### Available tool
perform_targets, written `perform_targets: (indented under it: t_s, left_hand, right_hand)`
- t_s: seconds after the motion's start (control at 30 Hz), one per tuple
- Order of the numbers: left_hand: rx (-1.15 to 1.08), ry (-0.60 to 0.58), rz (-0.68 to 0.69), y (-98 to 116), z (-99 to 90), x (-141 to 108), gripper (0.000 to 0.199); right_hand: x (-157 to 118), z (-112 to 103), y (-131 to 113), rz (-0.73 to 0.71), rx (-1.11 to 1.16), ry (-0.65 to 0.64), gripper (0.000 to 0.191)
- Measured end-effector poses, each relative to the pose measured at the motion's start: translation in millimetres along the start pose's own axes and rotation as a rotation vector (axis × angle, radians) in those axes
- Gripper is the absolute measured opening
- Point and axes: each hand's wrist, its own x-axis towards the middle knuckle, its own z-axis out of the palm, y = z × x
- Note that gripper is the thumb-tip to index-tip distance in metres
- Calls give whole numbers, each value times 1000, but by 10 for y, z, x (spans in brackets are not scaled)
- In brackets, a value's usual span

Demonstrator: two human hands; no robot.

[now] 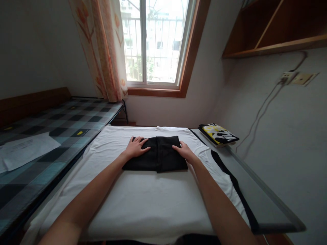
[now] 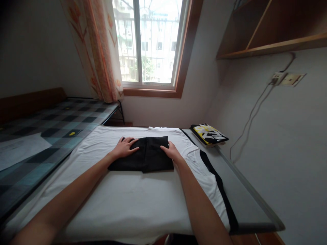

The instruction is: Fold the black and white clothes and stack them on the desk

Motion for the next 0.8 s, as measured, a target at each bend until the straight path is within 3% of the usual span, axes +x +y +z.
perform_targets:
  t_s: [0.4, 0.5, 0.67, 0.8]
  left_hand:
    - [-34, -9, 46, -114, -58, -20, 71]
    - [-58, 35, 176, 31, -110, -53, 68]
    - [-151, 25, 472, 446, -118, -143, 63]
    - [-167, 2, 502, 597, -67, -165, 61]
  right_hand:
    - [127, 63, 179, -59, -124, 89, 46]
    - [140, 56, 163, -80, -152, 124, 46]
    - [150, -104, 107, -160, -168, 159, 40]
    - [158, -206, 122, -145, -197, 156, 36]
